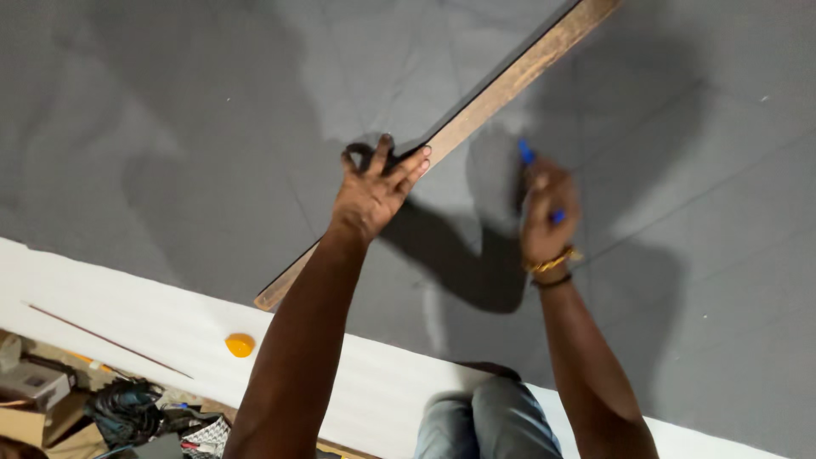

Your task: The person uses a wooden ruler and a blue pen to draw straight lines on a large piece of gray fabric laid on a white surface. They repeatedly reposition the ruler and draw lines, creating a grid pattern on the fabric.

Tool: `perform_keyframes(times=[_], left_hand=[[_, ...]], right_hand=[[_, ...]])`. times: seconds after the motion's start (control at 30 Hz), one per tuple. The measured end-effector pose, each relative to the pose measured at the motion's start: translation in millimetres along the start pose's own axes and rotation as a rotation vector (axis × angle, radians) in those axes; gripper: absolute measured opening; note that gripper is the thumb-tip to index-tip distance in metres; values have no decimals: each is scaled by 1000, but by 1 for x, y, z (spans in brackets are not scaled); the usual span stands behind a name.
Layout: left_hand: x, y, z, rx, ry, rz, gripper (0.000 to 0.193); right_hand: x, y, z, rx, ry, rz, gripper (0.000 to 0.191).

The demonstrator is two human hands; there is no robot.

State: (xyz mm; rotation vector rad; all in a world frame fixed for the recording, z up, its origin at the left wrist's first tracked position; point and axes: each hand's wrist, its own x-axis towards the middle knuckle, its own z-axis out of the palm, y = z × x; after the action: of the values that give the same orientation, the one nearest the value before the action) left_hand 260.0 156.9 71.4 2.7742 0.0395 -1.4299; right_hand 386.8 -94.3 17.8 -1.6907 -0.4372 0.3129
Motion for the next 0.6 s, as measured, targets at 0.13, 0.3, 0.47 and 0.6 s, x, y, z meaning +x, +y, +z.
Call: perform_keyframes(times=[0.13, 0.3, 0.47, 0.6], left_hand=[[-3, -3, -4, -25, 87, -16, 75], [5, 0, 7, 8, 161, -29, 69], [7, 0, 2, -19, 52, -28, 80], [7, -3, -2, -31, -8, -13, 79]], right_hand=[[88, 8, -2, 95, 237, 141, 23], [136, 19, 4, -268, 126, -67, 24], [131, 18, 19, -425, 136, -67, 20], [84, -2, 44, -433, -9, -191, 20]])
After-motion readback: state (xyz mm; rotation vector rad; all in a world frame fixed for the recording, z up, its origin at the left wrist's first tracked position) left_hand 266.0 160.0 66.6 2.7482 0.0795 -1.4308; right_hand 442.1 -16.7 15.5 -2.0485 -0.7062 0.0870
